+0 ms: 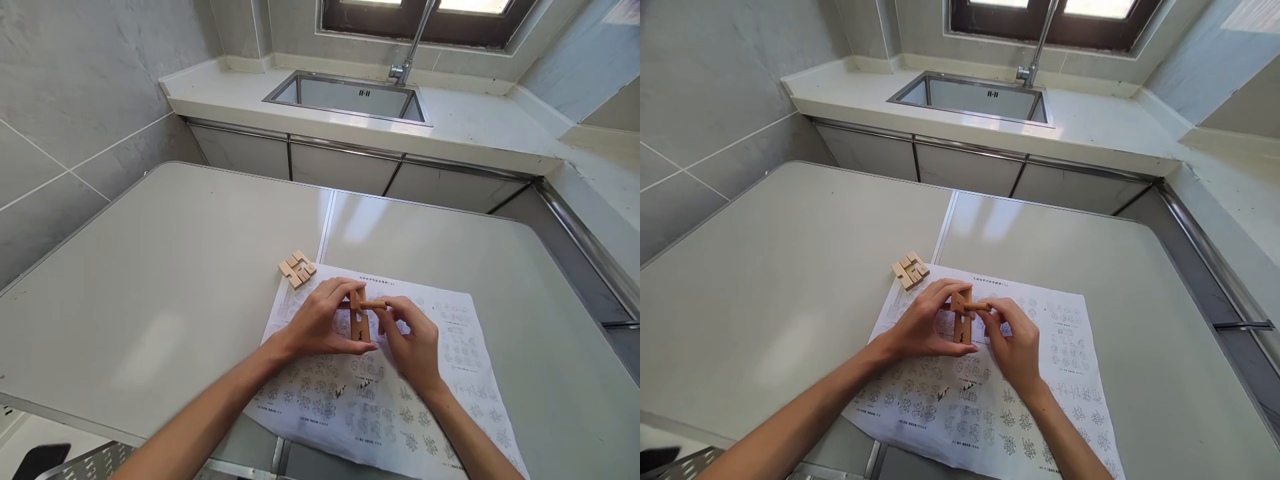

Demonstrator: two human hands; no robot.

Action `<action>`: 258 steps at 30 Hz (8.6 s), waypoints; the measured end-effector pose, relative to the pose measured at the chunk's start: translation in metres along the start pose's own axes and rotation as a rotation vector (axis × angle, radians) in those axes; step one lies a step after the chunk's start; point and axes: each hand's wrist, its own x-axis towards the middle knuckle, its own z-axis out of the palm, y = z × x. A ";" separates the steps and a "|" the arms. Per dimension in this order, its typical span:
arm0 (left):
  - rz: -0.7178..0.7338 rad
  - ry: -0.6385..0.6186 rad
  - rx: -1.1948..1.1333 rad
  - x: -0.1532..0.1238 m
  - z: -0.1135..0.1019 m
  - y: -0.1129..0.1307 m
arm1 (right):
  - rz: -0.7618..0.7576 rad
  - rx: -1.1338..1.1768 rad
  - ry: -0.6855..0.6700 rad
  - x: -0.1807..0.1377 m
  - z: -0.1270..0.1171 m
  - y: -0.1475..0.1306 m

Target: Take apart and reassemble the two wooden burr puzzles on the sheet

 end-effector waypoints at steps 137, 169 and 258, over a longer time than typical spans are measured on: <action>-0.506 0.079 -1.003 0.008 -0.010 -0.003 | -0.023 -0.207 0.077 0.002 0.005 0.012; -0.326 -0.150 -0.599 0.000 0.002 0.014 | -0.239 -0.149 -0.080 0.000 0.007 0.007; -0.011 0.006 -0.110 -0.005 0.011 0.007 | -0.165 -0.137 0.076 -0.002 0.007 0.004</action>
